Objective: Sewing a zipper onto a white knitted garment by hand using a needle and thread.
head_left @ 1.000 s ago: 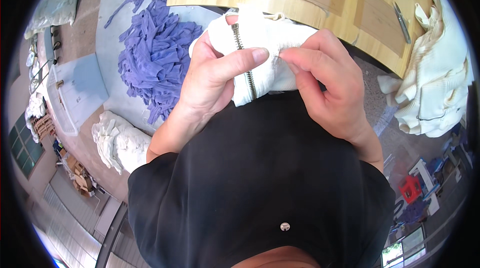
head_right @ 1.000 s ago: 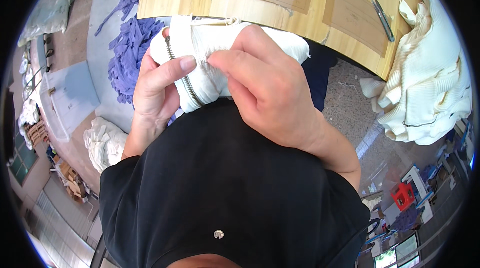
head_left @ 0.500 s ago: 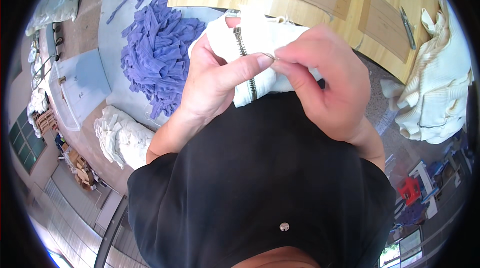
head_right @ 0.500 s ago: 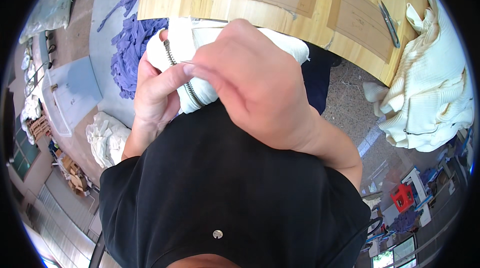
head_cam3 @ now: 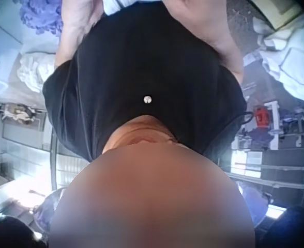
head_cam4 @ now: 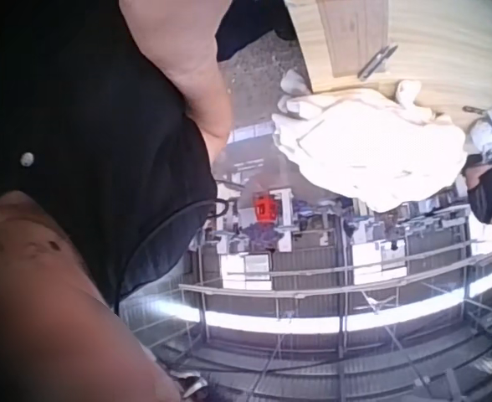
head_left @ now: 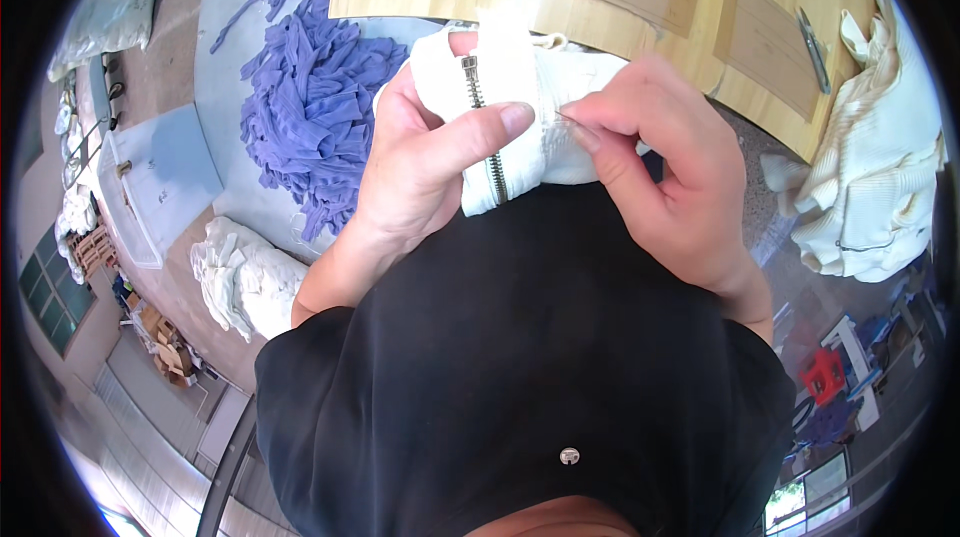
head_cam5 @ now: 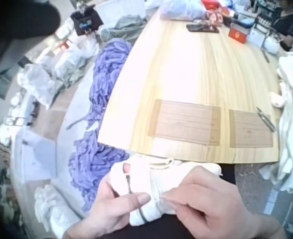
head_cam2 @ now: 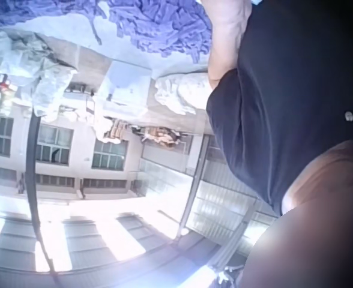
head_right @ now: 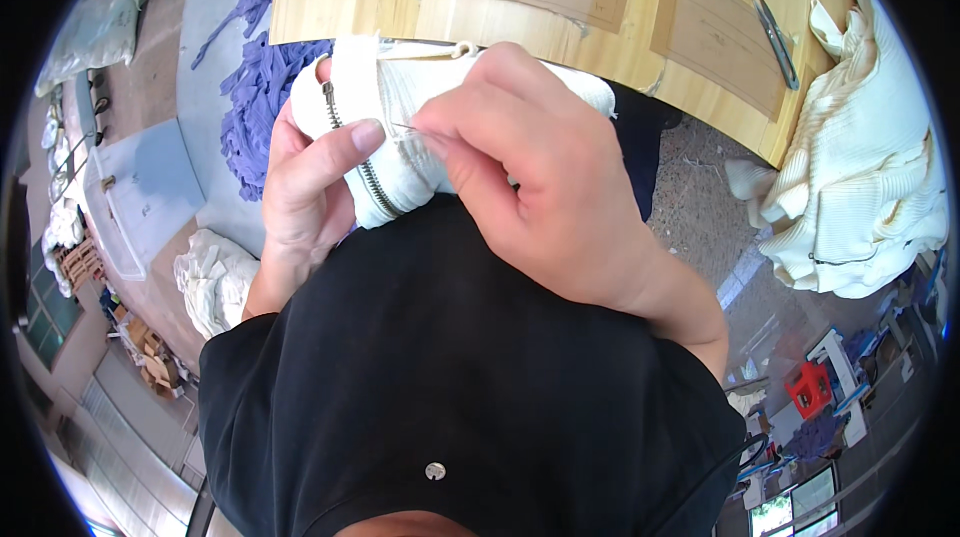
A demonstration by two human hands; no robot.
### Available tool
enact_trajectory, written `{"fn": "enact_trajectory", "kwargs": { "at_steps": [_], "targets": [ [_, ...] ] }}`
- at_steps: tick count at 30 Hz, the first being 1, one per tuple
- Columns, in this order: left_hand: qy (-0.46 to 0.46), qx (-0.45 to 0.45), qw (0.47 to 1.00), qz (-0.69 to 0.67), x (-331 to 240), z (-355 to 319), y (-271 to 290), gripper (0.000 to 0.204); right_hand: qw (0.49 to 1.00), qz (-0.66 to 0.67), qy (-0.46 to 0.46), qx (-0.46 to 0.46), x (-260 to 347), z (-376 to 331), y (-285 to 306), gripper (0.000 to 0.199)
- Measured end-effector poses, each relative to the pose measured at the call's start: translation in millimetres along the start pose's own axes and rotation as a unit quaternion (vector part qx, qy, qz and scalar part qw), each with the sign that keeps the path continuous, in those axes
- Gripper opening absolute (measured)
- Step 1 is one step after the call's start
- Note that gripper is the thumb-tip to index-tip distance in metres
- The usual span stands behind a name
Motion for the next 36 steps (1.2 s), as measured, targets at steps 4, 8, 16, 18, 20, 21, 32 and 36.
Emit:
{"fn": "enact_trajectory", "kwargs": {
  "at_steps": [4,8,16,18,20,21,32,36],
  "targets": [
    [0.008,0.008,1.000,-0.015,-0.2,2.7,-1.0,0.040,0.999,-0.013,-0.025,-0.021,5.0,-1.4,-1.3,0.019],
    [0.014,0.014,1.000,-0.016,0.0,3.4,-0.4,0.040,0.999,-0.038,-0.011,-0.017,5.7,-2.2,-1.4,0.021],
    [0.013,0.012,1.000,-0.017,-0.1,3.2,-2.1,0.040,1.000,-0.018,0.003,-0.020,0.3,-2.8,-2.9,0.022],
    [0.013,0.015,1.000,-0.018,-0.5,3.3,-2.0,0.040,1.000,-0.011,0.005,-0.028,-0.1,-3.1,-3.6,0.022],
    [0.019,0.013,1.000,-0.020,-1.2,3.2,-2.0,0.040,1.000,-0.014,0.009,-0.027,-0.8,-2.4,-4.2,0.022],
    [0.019,0.013,1.000,-0.020,-1.5,3.1,-2.1,0.040,0.999,-0.016,0.013,-0.026,-0.7,-2.1,-4.4,0.022],
    [0.020,0.012,1.000,-0.008,-1.3,4.4,-1.3,0.040,0.999,-0.032,0.035,-0.027,-1.5,-0.2,-4.6,0.023],
    [0.021,0.008,1.000,-0.009,-1.7,3.8,-2.5,0.039,0.997,-0.025,0.048,-0.048,-2.9,1.0,-8.1,0.020]
  ]
}}
Point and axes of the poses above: each hand's wrist, its own z-axis towards the middle knuckle, its own y-axis out of the back of the hand, x = y × z, the point moved 2 cm from there along z, towards the middle knuckle, and after that the axes turned 4 degrees about y, right-handed, at the moved point
